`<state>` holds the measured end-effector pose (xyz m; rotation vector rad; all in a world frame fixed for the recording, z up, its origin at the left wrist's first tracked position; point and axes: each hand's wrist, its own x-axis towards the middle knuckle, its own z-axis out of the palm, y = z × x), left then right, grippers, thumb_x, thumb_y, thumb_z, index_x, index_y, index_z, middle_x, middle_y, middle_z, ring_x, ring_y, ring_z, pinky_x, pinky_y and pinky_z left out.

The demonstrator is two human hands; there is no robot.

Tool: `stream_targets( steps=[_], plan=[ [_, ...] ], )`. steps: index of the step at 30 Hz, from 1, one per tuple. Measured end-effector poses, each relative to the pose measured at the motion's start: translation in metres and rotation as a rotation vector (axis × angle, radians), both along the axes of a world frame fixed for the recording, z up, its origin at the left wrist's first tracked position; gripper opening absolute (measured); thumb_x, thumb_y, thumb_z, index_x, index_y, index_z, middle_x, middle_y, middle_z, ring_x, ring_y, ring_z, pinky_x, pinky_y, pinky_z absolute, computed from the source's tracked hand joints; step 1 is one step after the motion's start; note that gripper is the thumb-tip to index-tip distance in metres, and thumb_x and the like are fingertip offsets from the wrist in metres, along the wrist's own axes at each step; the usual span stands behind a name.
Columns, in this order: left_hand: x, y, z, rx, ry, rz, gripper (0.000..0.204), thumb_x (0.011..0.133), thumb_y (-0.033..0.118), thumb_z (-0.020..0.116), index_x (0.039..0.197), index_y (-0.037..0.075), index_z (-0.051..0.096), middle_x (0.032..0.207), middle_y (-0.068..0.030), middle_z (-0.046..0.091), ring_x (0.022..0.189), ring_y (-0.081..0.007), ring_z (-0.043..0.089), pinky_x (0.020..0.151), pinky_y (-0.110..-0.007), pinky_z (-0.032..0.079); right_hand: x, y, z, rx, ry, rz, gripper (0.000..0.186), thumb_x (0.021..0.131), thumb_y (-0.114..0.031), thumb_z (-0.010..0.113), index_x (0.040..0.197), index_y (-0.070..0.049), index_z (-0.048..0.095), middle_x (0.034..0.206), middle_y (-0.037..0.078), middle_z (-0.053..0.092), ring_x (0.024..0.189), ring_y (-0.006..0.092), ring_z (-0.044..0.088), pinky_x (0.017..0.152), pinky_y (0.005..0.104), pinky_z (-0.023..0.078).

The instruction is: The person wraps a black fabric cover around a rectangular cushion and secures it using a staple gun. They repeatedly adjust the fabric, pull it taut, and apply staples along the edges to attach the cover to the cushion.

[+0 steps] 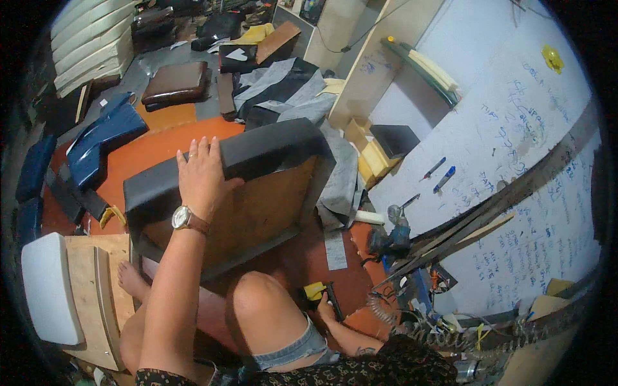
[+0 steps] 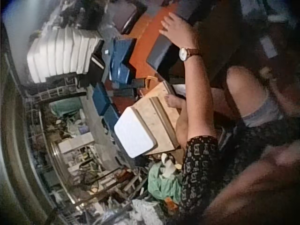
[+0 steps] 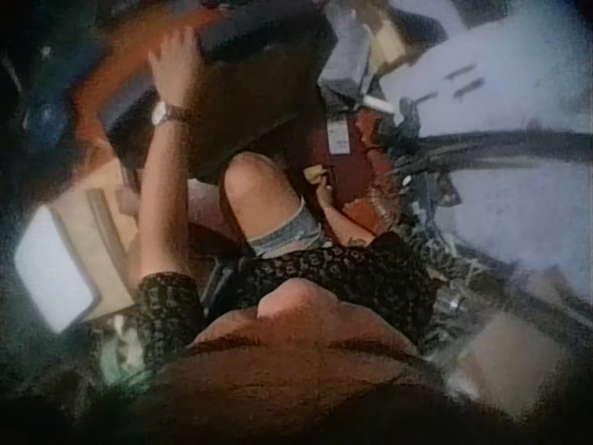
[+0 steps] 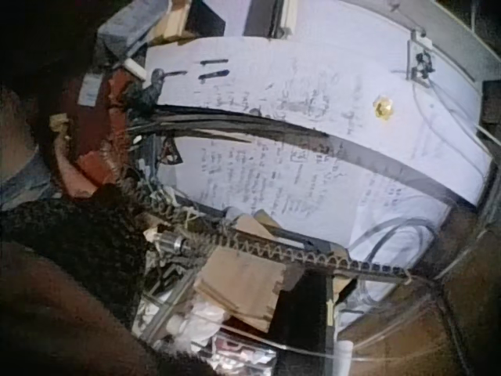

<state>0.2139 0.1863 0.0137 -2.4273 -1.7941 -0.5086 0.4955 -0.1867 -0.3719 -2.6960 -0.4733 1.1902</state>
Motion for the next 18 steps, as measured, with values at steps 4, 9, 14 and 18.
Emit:
stream_targets(
  steps=[4,9,14,18],
  plan=[
    [0.004,-0.003,0.000,0.047,0.020,-0.009,0.106,0.074,0.049,0.093,0.157,0.003,0.046,0.162,-0.0187,0.049,0.155,-0.0355,0.042,0.126,-0.060,0.030,0.001,0.018,0.004,0.032,0.011,0.037,0.080,0.103,-0.053,0.053,0.165,-0.008,0.030,0.144,0.032,0.061,0.140,0.0471,0.054,0.115,0.0530,0.044],
    [0.006,-0.006,-0.003,0.021,-0.027,-0.018,0.106,0.073,0.049,0.094,0.157,0.004,0.047,0.163,-0.0190,0.048,0.154,-0.0367,0.041,0.127,-0.061,0.029,-0.008,0.051,0.067,0.208,0.072,0.154,0.080,0.088,-0.034,0.085,0.149,0.003,0.050,0.112,0.018,0.073,0.098,0.0321,0.072,0.086,0.0432,0.057],
    [0.002,-0.006,-0.006,0.060,-0.007,-0.009,0.107,0.072,0.051,0.093,0.157,0.004,0.047,0.162,-0.0192,0.048,0.154,-0.0367,0.042,0.126,-0.062,0.029,-0.023,0.130,0.163,0.596,0.586,-0.004,0.022,0.094,-0.021,0.079,0.102,-0.003,0.071,0.087,0.006,0.071,0.069,0.0164,0.065,0.067,0.0355,0.053],
    [0.003,-0.011,-0.002,0.066,0.004,-0.010,0.106,0.072,0.048,0.094,0.156,0.004,0.047,0.162,-0.0195,0.049,0.154,-0.0370,0.042,0.126,-0.064,0.029,-0.058,0.196,0.240,1.035,0.212,0.221,0.033,0.092,-0.029,0.084,0.106,-0.003,0.072,0.087,0.004,0.070,0.072,0.0159,0.066,0.068,0.0350,0.054]
  ],
)
